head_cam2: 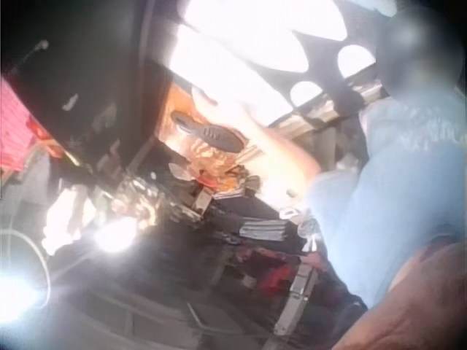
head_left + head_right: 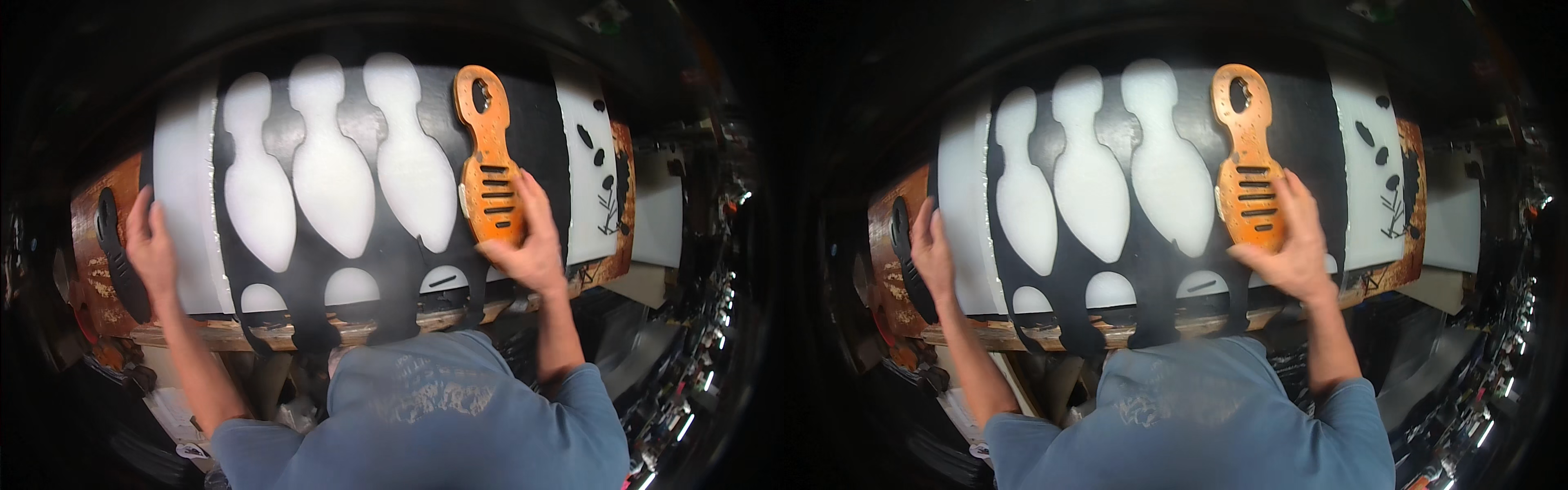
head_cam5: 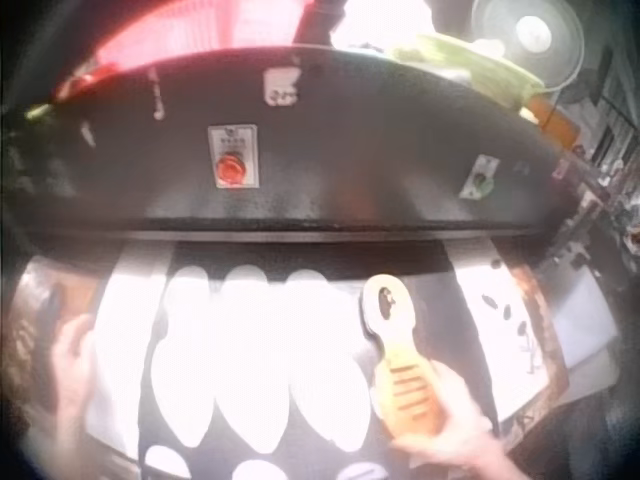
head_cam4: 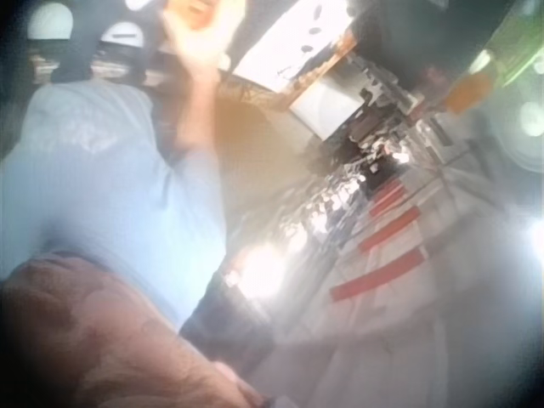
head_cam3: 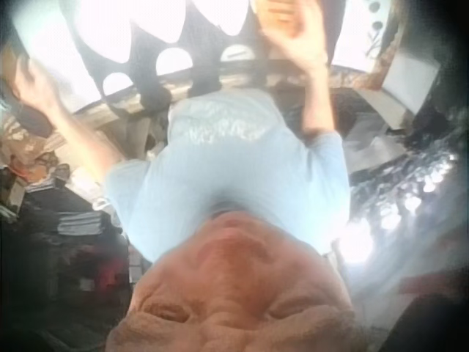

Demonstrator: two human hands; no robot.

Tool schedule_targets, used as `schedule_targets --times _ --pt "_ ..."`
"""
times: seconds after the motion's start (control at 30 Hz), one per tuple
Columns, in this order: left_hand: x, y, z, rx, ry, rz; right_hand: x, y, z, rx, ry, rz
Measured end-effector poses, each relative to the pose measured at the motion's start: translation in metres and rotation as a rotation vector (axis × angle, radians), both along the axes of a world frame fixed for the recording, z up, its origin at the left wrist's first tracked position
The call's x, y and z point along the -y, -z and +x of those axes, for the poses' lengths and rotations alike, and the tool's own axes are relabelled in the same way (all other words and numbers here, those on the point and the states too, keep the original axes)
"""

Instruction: The person repeatedly places a black sheet of material onto a flat press machine and uses a wooden hand tool to press and smooth the surface. They remove the sheet, reposition it, and repeat the pressing cycle multiple times. The person also briefly walks to a nearby stack of similar sheets, picks one up, and returns to the press to continue the task.

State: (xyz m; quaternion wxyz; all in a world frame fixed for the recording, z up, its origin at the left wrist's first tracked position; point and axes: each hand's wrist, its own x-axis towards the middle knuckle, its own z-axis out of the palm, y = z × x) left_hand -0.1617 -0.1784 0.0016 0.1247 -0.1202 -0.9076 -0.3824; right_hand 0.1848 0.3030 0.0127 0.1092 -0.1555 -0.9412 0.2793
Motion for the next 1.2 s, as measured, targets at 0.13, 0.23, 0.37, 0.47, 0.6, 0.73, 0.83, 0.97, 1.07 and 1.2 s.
schedule_targets --times 0.13,0.23,0.37,0.47,0.6,0.73,0.83,0.97,1.07,1.2 --pt "-0.163 -0.005 0.075 -0.059 0.448 -0.020 0.031 0.004 -0.013 -0.031 0.059 0.104" --pt "-0.229 0.012 0.106 -0.239 0.619 -0.342 0.024 -0.004 -0.015 -0.092 0.080 -0.025" --pt "-0.227 0.018 0.105 -0.233 0.614 -0.242 0.008 -0.015 -0.014 -0.161 0.085 -0.125" --pt "-0.223 0.020 0.103 -0.236 0.620 -0.220 -0.001 -0.007 -0.027 -0.191 0.069 -0.025" --pt "-0.227 0.021 0.104 -0.235 0.618 -0.197 -0.001 0.011 -0.046 -0.201 0.042 0.064" --pt "-0.228 0.021 0.105 -0.221 0.601 -0.236 -0.001 0.018 -0.049 -0.188 0.028 0.075" --pt "-0.227 0.021 0.107 -0.188 0.582 -0.251 -0.002 0.020 -0.047 -0.213 0.010 0.091" --pt "-0.229 0.022 0.109 -0.200 0.577 -0.238 -0.007 0.023 -0.042 -0.198 -0.012 0.104" --pt "-0.229 0.020 0.109 -0.210 0.581 -0.214 -0.023 0.018 -0.041 -0.219 0.040 -0.060" --pt "-0.227 0.019 0.107 -0.181 0.608 -0.132 -0.072 0.020 -0.062 -0.296 0.051 0.027"
